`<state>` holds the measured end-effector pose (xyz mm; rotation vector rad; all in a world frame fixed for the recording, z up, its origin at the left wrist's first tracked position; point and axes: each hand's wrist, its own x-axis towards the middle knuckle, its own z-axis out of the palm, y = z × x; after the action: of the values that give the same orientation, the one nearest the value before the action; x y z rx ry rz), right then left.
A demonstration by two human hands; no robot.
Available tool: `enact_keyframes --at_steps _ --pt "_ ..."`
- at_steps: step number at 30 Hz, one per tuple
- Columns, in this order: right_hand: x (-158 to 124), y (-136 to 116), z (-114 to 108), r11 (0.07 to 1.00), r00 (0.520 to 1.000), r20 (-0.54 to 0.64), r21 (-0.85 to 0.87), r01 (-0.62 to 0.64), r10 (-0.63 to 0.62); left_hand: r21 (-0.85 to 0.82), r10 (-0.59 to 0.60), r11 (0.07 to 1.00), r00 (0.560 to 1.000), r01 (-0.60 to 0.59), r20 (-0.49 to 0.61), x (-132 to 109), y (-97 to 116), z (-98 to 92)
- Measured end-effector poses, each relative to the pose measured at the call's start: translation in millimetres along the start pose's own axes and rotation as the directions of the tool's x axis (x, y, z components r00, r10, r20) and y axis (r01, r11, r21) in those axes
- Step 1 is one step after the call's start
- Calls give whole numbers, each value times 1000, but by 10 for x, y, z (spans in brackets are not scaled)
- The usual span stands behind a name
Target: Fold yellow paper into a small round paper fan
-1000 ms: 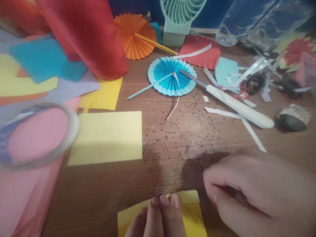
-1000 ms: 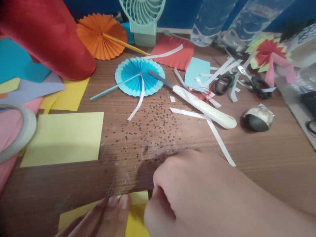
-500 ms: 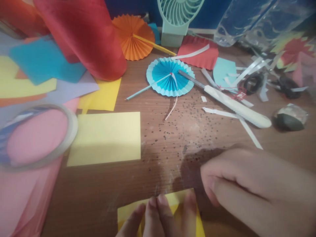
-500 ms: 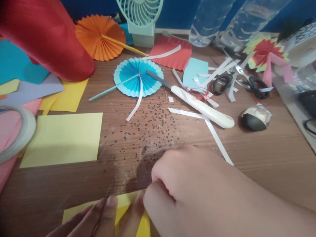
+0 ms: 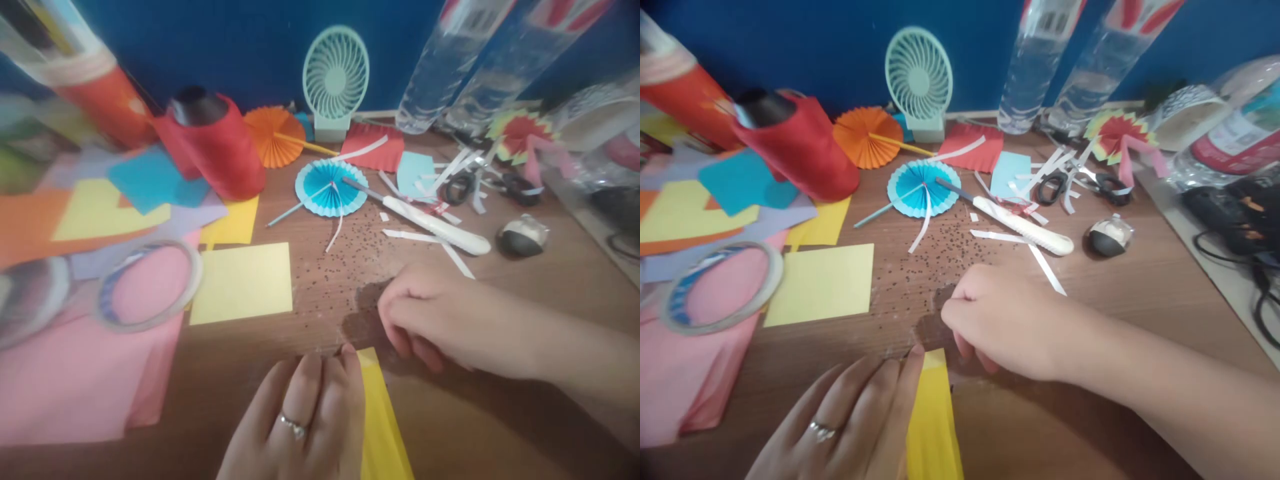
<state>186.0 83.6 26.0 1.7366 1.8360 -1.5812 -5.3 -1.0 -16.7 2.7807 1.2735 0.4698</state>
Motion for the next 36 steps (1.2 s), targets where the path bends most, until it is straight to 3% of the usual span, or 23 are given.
enact_keyframes --at_steps 4,8,13,18,23,26,30,36 --pt "37 19 7 998 1000 -1 55 0 0 170 80 983 996 -75 -24 43 24 -30" --pt "94 68 43 992 993 -39 67 111 -109 177 145 970 983 -163 111 82 28 -53" --pt "140 97 98 974 970 -176 122 192 -169 77 40 995 959 -64 280 132 -12 -67" --pt "124 36 146 978 956 -250 102 181 -151 43 13 999 951 -28 309 117 -8 -95" --pt "40 -12 227 983 940 -291 -19 183 -181 -32 -99 993 953 112 287 115 -17 -99" --pt "0 47 333 958 885 -373 -179 225 -278 -82 -204 968 936 236 286 164 -10 -111" --pt "-12 138 473 888 749 -490 -350 299 -445 -209 -309 909 921 360 238 219 -5 -109" --pt "-11 130 508 880 706 -536 -374 293 -463 -478 -369 786 918 391 144 321 -41 -52"
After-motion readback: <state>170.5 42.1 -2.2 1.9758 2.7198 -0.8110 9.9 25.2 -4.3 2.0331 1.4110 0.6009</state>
